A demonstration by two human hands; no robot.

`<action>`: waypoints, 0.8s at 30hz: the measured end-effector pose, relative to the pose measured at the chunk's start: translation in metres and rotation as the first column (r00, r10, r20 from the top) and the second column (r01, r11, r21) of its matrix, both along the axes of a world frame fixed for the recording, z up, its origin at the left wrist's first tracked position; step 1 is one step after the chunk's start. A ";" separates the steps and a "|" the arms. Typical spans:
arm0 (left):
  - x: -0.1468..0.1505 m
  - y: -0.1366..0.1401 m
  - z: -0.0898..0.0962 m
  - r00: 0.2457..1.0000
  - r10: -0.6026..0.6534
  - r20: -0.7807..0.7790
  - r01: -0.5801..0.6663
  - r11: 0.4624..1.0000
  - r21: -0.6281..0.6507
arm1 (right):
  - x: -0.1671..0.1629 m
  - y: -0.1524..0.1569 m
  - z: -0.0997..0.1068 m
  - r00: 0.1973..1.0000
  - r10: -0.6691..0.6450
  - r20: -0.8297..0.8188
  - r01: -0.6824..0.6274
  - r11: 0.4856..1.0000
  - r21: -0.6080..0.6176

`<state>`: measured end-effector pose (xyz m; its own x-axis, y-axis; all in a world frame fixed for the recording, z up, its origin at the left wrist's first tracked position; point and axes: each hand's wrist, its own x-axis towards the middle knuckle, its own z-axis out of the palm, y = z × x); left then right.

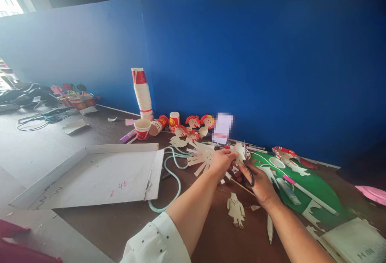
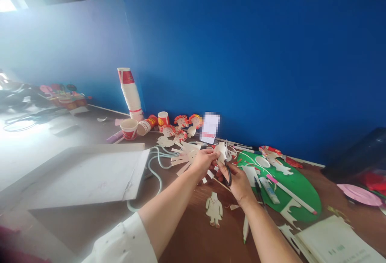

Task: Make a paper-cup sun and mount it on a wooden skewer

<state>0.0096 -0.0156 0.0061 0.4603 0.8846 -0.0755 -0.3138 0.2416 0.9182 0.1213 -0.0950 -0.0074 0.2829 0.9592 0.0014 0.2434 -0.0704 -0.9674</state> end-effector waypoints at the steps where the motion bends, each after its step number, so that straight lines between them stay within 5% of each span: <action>1: 0.000 0.000 0.000 1.000 -0.004 0.006 0.004 1.000 0.000 | 0.000 0.000 0.001 1.000 -0.002 0.007 0.002 1.000 -0.001; 24: 0.001 0.001 -0.001 0.998 0.031 -0.047 -0.031 1.000 -0.002 | 0.003 -0.001 0.001 0.996 0.006 0.084 -0.007 1.000 0.014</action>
